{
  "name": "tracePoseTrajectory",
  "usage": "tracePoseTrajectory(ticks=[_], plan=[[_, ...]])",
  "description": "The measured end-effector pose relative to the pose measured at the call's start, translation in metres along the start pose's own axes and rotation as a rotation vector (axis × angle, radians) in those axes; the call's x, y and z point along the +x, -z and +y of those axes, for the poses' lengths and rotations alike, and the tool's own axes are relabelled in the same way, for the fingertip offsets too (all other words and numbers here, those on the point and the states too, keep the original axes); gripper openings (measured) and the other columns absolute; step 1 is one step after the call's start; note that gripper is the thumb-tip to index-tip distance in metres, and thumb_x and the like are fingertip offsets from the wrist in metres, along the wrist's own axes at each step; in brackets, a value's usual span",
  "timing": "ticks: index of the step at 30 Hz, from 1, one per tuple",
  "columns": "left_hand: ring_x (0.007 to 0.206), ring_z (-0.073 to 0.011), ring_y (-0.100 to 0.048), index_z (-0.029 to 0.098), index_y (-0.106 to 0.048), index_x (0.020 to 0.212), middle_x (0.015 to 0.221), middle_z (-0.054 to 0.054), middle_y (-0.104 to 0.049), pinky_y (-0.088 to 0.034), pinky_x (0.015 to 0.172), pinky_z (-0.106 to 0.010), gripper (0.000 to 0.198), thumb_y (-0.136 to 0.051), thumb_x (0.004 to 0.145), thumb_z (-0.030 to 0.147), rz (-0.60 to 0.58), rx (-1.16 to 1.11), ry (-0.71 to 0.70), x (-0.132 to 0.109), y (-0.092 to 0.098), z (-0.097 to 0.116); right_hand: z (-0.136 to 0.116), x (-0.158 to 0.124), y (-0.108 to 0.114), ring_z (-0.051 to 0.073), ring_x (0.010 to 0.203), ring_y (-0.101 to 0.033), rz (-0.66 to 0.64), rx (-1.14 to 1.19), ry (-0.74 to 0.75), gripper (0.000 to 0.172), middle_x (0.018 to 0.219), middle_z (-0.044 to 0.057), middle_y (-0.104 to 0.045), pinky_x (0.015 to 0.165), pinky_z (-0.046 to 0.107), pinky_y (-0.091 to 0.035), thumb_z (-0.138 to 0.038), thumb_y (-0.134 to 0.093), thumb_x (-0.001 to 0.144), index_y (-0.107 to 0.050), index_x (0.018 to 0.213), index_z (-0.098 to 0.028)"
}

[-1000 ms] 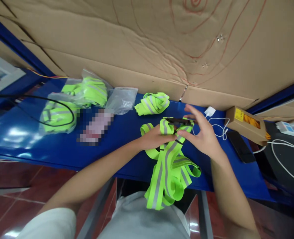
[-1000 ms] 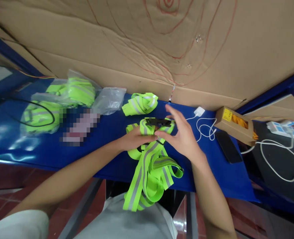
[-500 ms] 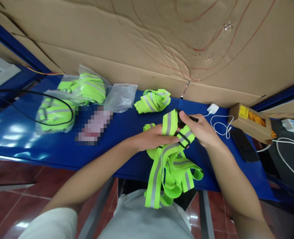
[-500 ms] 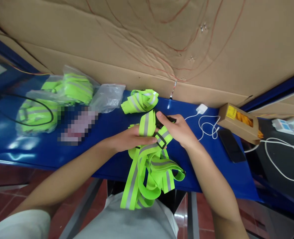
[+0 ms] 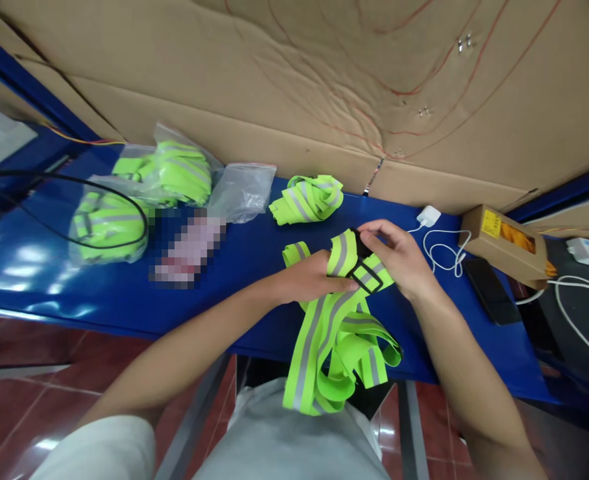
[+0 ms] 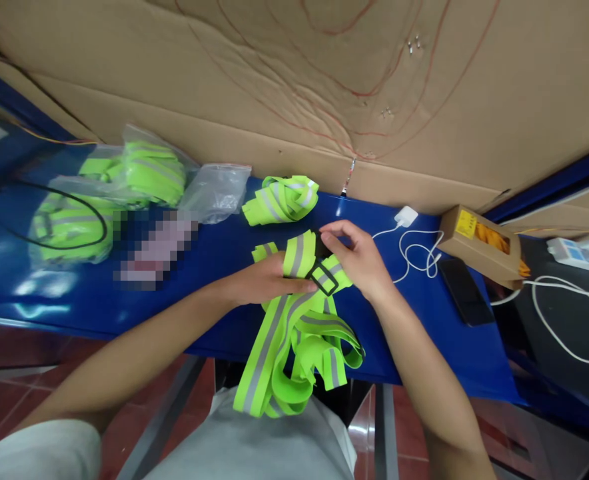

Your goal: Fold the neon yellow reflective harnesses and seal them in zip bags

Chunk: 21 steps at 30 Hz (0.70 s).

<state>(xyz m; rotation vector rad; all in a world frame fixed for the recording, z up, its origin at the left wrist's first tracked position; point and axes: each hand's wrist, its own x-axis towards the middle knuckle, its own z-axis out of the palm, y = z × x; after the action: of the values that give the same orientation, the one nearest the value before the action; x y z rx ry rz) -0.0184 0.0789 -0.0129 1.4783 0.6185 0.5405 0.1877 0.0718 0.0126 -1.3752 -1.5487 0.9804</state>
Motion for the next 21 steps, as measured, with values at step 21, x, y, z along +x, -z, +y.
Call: tracePoseTrajectory(ticks=[21], plan=[[0.102,-0.0256,-0.077,0.014,-0.074,0.115,0.111,-0.015,-0.079,-0.06,0.095,-0.04,0.032,-0.08,0.084,0.021,-0.245,-0.813,0.3,-0.033,-0.044,0.029,-0.044,-0.044,0.007,0.021,0.083,-0.073,-0.107,-0.229,0.226,0.035,0.105,0.002,-0.078,0.074,0.031,-0.058,-0.05,-0.076,0.09,-0.076,0.118,-0.029]])
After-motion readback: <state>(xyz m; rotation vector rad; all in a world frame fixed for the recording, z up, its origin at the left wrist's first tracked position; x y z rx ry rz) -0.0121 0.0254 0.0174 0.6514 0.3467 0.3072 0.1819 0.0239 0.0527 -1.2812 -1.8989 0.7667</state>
